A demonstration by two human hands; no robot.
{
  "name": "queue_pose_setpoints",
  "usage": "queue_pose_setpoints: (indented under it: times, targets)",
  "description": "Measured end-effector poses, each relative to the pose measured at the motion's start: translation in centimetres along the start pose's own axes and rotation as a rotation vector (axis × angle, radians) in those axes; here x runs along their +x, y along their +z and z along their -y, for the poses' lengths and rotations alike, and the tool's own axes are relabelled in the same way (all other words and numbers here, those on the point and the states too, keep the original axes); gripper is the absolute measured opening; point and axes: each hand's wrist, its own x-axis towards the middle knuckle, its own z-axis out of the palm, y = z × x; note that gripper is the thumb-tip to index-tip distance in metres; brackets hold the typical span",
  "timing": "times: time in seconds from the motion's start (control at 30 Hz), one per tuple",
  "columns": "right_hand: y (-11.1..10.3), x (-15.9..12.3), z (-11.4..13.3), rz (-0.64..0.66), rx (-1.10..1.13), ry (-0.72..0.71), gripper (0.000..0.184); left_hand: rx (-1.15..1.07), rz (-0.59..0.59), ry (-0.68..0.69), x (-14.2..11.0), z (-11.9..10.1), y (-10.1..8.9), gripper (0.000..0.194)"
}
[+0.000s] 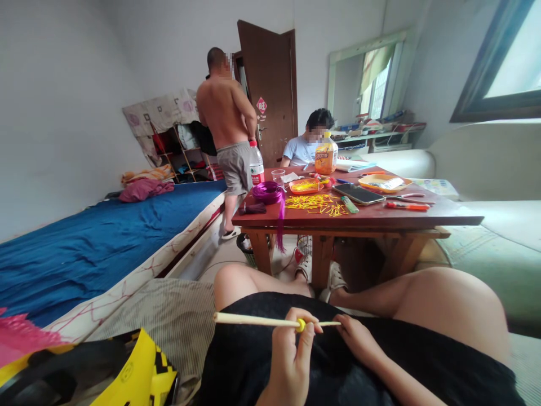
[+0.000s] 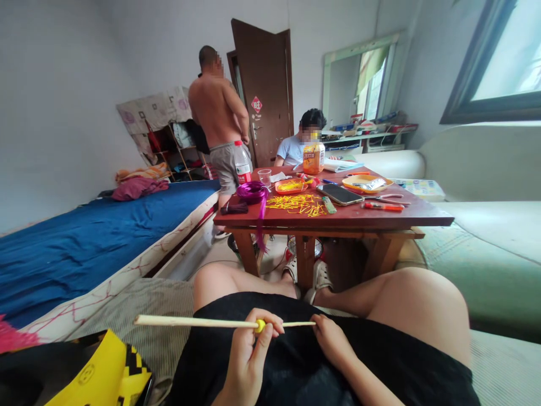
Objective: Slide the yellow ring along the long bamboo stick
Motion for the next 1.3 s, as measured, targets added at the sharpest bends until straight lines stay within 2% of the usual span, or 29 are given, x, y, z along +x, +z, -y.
queue_pose_setpoints:
  times: [0.83, 1.07, 1.2, 1.3]
  targets:
    - [0.0, -0.1, -0.1, -0.009, 0.053, -0.001, 0.018, 0.029, 0.001, 0.021, -0.2, 0.2, 0.0, 0.028]
    - [0.1, -0.2, 0.0, -0.011, 0.096, -0.032, 0.018, -0.08, -0.123, 0.096, -0.6, -0.2, -0.4, 0.026]
    - [0.2, 0.1, -0.3, -0.016, 0.118, -0.004, 0.018, -0.126, -0.241, 0.176, -0.7, -1.9, -1.1, 0.025]
    - [0.3, 0.2, -0.6, -0.033, 0.14, 0.024, 0.018, -0.154, -0.362, 0.255, -0.7, -3.4, -2.5, 0.025]
